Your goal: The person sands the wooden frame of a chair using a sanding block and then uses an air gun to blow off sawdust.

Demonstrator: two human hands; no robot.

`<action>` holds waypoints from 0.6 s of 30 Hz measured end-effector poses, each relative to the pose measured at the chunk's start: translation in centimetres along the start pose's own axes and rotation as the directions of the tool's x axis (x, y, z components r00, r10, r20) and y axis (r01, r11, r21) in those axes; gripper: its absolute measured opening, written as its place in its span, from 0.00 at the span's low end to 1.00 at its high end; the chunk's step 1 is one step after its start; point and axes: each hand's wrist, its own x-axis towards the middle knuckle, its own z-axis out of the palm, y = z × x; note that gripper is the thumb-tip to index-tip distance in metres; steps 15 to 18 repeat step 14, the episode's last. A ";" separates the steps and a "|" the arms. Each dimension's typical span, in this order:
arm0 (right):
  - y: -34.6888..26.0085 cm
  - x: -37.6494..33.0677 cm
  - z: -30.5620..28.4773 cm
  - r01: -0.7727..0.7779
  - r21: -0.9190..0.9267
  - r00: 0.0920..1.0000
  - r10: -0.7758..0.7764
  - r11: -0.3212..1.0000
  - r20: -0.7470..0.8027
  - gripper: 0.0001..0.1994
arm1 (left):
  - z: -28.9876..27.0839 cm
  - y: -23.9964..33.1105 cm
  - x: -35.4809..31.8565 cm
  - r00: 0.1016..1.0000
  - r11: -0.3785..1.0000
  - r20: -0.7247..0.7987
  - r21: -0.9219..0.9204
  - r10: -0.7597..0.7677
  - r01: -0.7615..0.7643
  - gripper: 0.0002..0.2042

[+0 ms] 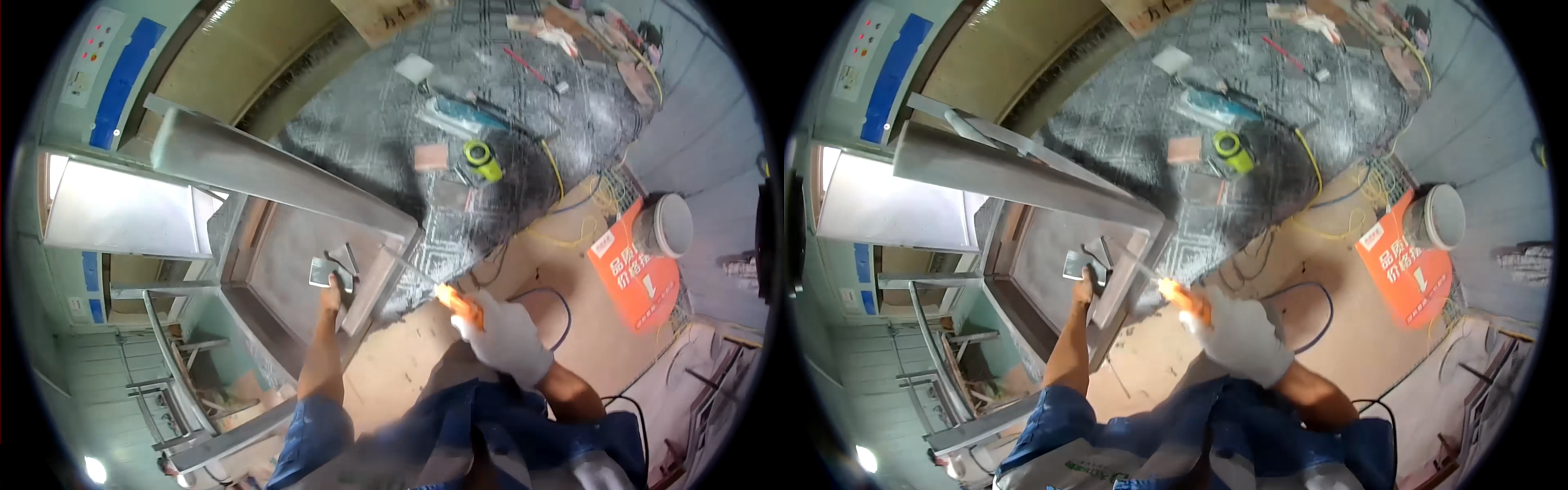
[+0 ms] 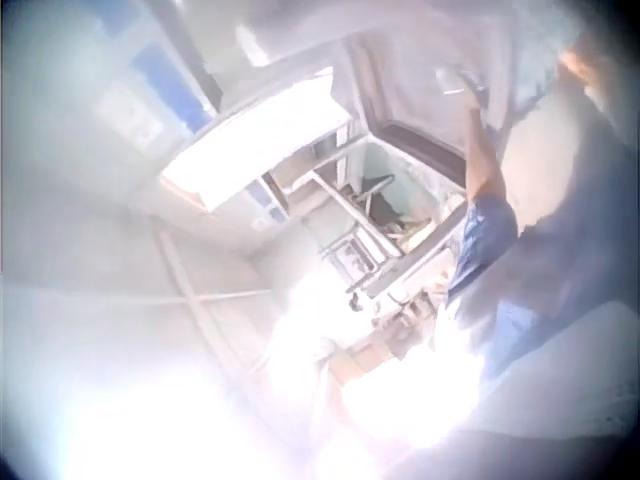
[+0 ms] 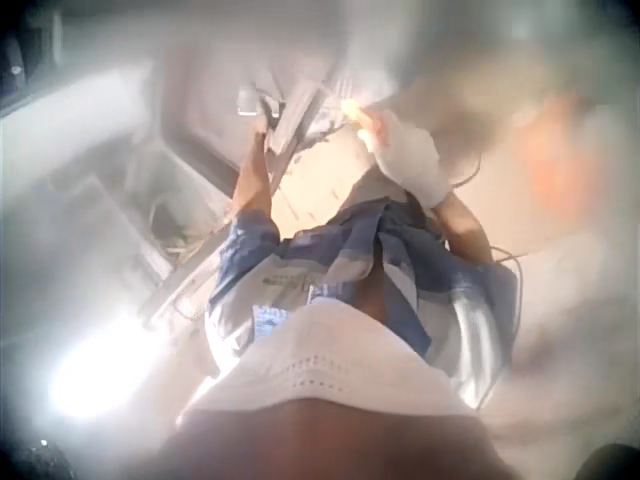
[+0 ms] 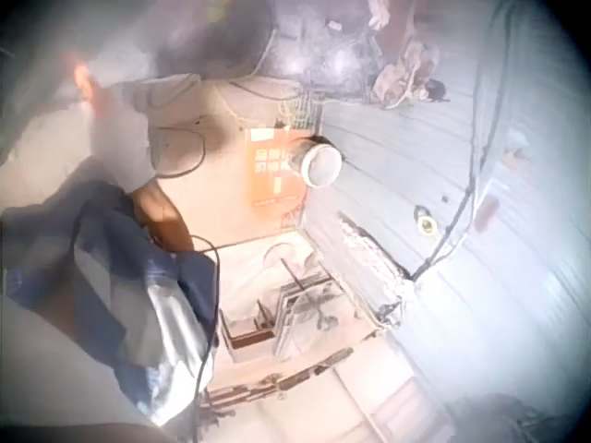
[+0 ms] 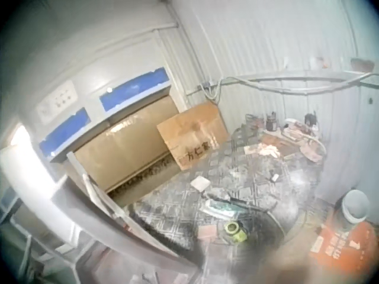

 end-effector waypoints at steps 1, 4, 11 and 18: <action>-1.2 -0.6 -0.6 0.093 0.109 0.994 -0.086 0.990 -0.069 0.18 | -0.7 -0.4 0.5 0.996 0.982 -0.006 0.167 -0.093 0.092 0.31; -5.0 0.7 -2.5 0.326 0.132 0.924 -0.286 0.936 -0.253 0.17 | -0.2 12.7 -2.1 0.950 0.942 0.038 0.143 -0.311 0.303 0.25; -4.9 -1.0 -0.6 0.098 0.112 0.989 -0.084 0.989 -0.125 0.18 | -1.2 21.7 -7.4 0.970 0.895 -0.244 -0.436 -0.022 -0.089 0.22; -7.2 -0.7 -2.7 0.329 0.151 0.920 -0.280 0.932 -0.274 0.20 | -2.6 24.2 -6.5 0.998 0.371 -0.030 -0.929 -0.063 -0.005 0.26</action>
